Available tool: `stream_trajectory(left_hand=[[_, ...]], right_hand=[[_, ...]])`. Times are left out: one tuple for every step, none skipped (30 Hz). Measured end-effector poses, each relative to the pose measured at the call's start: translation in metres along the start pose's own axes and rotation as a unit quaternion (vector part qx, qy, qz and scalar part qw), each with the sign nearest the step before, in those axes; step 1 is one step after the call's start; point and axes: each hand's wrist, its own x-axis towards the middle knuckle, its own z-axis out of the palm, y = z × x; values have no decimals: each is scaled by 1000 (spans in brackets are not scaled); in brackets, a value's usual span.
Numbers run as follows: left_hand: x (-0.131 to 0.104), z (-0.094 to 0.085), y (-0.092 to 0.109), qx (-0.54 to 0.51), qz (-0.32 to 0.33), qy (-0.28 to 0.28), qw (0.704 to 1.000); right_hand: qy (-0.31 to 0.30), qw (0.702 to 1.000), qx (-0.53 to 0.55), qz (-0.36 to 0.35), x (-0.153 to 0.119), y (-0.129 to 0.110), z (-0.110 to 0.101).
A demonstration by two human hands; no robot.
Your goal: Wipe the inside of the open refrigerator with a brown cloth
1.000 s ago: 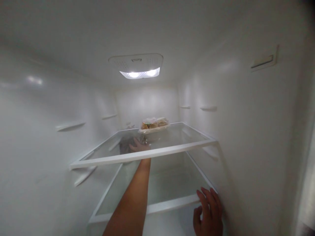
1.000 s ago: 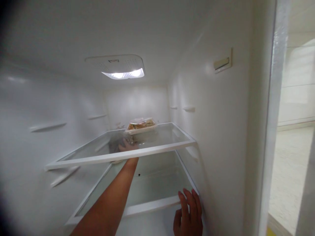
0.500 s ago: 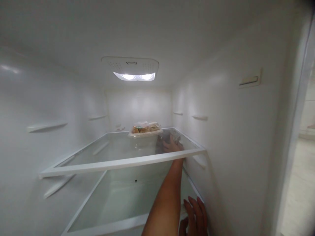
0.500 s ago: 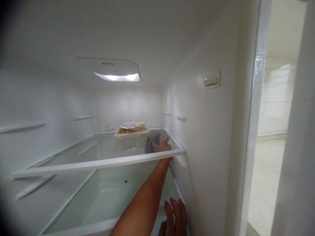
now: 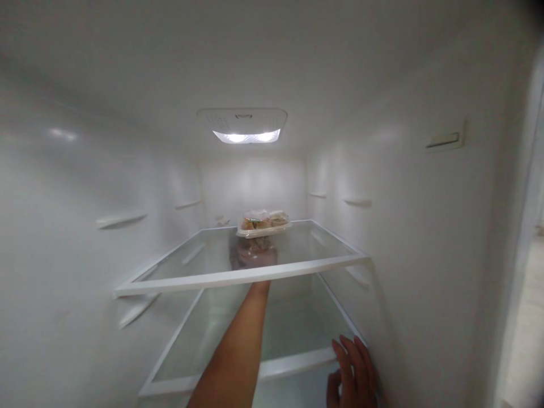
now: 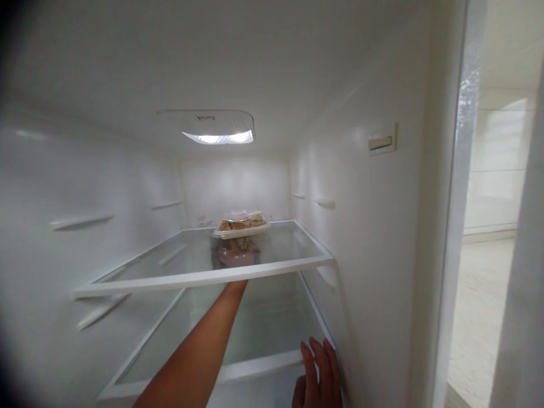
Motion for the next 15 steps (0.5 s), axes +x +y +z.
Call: stream_trajectory(left_hand=[[10,-9,-16,-7,-21,48,999],[18,-16,-32,-5,-32,67,997],[26,-22,-46,-2,-36,79,996],[31,-26,-59,1,-31,88,996],[35,-27,-68,7,-15,94,995],[36,-26,-74,12,-2,97,995],[36,-23,-78,16,10,99,995],[35,-19,-79,20,18,103,994],[33,-15,-78,22,20,109,994],[32,-11,-77,26,23,115,993],[30,-8,-75,31,26,121,992],[29,-7,-75,37,31,122,991],[28,-7,-75,43,37,119,991],[28,-8,-76,48,45,112,992],[28,-10,-77,49,50,102,992]], right_hand=[[1,1000,4,-1,1,0,0],[3,1000,8,-2,1,0,-1],[6,1000,11,0,1,-1,0],[9,1000,14,3,1,-1,0],[11,1000,16,6,0,-1,1],[16,1000,16,8,0,-1,3],[20,1000,17,13,-1,-1,4],[24,999,17,18,-1,-1,5],[29,999,16,22,-2,-2,7],[32,999,15,23,-2,-2,8],[34,999,12,21,-1,-2,8],[35,999,10,16,-1,-2,9],[38,999,8,12,0,-3,9],[43,999,8,11,1,-4,10],[50,999,9,13,2,-5,10]])
